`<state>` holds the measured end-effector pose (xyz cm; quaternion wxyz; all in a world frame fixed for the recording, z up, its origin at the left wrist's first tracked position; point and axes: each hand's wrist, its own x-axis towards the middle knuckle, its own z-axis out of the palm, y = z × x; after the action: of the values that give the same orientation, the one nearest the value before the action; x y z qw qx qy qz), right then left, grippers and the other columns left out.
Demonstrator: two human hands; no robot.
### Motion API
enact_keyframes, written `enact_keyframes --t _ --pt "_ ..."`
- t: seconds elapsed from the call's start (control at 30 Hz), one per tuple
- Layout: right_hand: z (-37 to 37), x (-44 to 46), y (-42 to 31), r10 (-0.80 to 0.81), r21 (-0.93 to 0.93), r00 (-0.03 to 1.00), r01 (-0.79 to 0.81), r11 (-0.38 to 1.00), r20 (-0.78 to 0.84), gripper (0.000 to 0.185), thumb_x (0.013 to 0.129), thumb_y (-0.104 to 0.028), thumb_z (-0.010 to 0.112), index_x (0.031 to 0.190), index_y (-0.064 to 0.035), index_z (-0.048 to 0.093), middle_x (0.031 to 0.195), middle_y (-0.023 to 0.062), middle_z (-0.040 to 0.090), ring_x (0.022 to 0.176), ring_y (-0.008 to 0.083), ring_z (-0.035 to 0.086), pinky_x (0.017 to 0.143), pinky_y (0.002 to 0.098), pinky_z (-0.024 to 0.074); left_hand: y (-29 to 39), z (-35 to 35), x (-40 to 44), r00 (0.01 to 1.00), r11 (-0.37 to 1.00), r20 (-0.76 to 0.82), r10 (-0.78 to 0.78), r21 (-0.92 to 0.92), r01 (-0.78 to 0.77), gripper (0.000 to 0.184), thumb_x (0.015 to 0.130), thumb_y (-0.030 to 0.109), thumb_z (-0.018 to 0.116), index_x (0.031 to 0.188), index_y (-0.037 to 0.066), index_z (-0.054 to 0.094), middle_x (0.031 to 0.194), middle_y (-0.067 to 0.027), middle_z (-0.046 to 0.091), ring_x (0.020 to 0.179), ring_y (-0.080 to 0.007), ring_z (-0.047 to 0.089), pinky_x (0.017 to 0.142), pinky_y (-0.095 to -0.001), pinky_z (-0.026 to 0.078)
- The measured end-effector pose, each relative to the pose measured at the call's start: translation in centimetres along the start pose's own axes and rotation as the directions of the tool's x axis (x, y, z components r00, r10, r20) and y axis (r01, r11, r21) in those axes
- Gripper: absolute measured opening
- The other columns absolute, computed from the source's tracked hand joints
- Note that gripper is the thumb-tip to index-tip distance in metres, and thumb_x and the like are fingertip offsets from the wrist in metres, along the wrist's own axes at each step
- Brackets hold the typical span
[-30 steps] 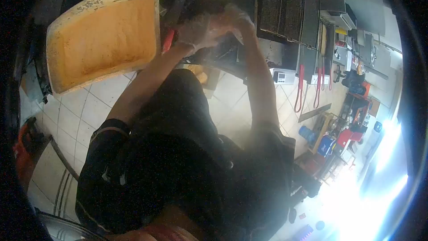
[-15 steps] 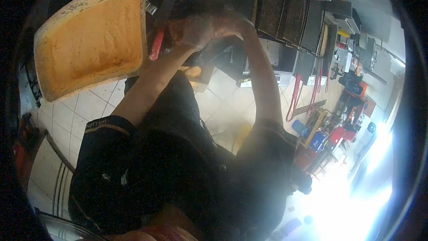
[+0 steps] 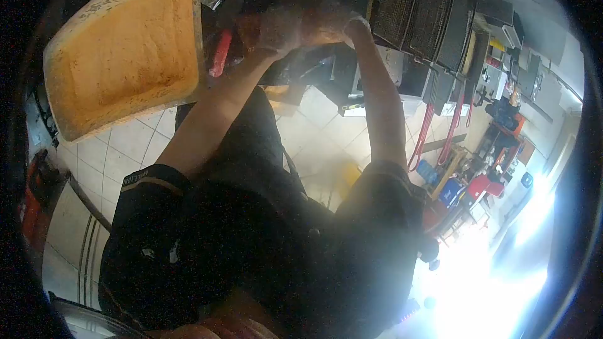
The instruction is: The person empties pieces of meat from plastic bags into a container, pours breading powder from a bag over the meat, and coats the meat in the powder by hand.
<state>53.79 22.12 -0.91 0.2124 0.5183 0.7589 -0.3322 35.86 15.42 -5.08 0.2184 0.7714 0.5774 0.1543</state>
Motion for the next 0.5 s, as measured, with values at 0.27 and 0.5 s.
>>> enact_keyframes --t 0.27,0.5 --pt "2.5 -3.4 -5.7 0.408 0.095 0.778 -0.416 0.905 -0.478 0.049 0.071 -0.019 0.076 0.116 -0.0054 0.062 0.11 0.0161 0.067 0.099 0.028 0.065 0.087 0.0349 0.0514 -0.2 0.2 0.8 0.998 0.999 -0.066 -0.011 0.035 0.014 0.019 0.077 0.018 0.058 0.091 0.009 0.066 0.089 -0.0132 0.067 0.089 -0.0274 0.064 0.082 -0.0404 0.046" --pt "6.0 -7.1 -0.9 0.332 0.616 0.673 0.235 0.752 -0.662 0.044 0.078 -0.007 0.075 0.119 -0.0005 0.058 0.111 0.0084 0.065 0.098 0.0174 0.062 0.083 0.0272 0.0516 -0.3 -2.6 -0.4 1.0 0.999 0.014 0.019 -0.049 -0.018 0.019 0.078 0.018 0.059 0.094 0.008 0.063 0.095 -0.0135 0.064 0.092 -0.0272 0.062 0.082 -0.0405 0.045"
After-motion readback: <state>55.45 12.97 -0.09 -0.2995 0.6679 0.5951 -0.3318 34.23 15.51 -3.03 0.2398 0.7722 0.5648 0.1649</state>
